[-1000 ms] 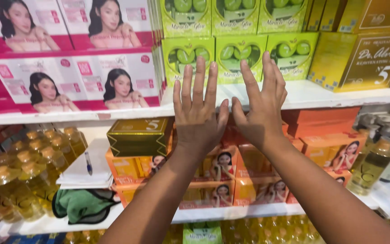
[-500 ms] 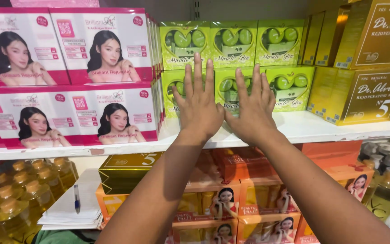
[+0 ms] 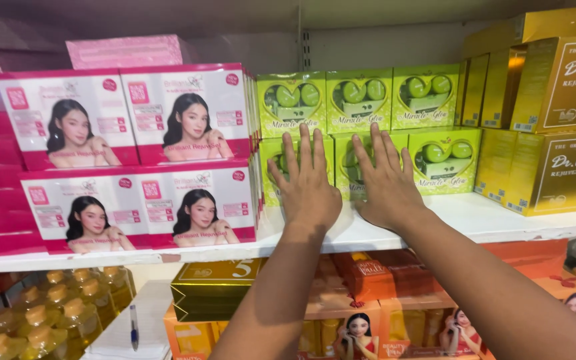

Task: Packing skincare kits from a shelf into a cardboard box.

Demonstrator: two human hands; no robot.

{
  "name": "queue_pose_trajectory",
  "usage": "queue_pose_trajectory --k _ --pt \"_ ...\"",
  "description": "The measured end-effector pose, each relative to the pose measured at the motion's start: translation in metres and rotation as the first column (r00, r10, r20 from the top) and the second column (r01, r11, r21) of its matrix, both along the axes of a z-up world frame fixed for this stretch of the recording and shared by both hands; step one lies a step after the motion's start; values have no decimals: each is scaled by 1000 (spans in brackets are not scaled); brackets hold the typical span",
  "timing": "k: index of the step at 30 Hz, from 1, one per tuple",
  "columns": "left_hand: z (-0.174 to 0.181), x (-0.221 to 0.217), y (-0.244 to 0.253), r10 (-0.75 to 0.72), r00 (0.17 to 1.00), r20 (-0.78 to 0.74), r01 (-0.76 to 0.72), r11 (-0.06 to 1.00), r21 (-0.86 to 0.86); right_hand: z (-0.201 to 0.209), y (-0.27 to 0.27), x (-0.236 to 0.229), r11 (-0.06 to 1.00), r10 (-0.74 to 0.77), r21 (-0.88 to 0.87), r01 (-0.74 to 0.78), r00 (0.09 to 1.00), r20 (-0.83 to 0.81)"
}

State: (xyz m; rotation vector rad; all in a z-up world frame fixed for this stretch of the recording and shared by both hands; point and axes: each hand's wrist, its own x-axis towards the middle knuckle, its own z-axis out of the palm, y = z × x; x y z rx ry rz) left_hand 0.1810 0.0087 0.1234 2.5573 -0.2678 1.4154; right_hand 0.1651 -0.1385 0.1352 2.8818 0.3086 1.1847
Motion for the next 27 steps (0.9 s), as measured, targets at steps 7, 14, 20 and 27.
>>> queue_pose_trajectory --k 7,14,20,27 --pt "4 -19 1 -34 999 -39 26 982 -189 0 -6 12 999 -13 37 12 1000 14" --pt "5 -21 3 -25 999 -42 17 983 -182 -8 -16 21 985 90 126 -121 970 228" --pt "4 -17 5 -18 994 107 50 949 -311 -8 -13 -3 965 30 226 -130 918 396" --pt "-1 -2 7 -37 997 61 56 934 -352 -19 -26 24 885 173 282 -371 824 540"
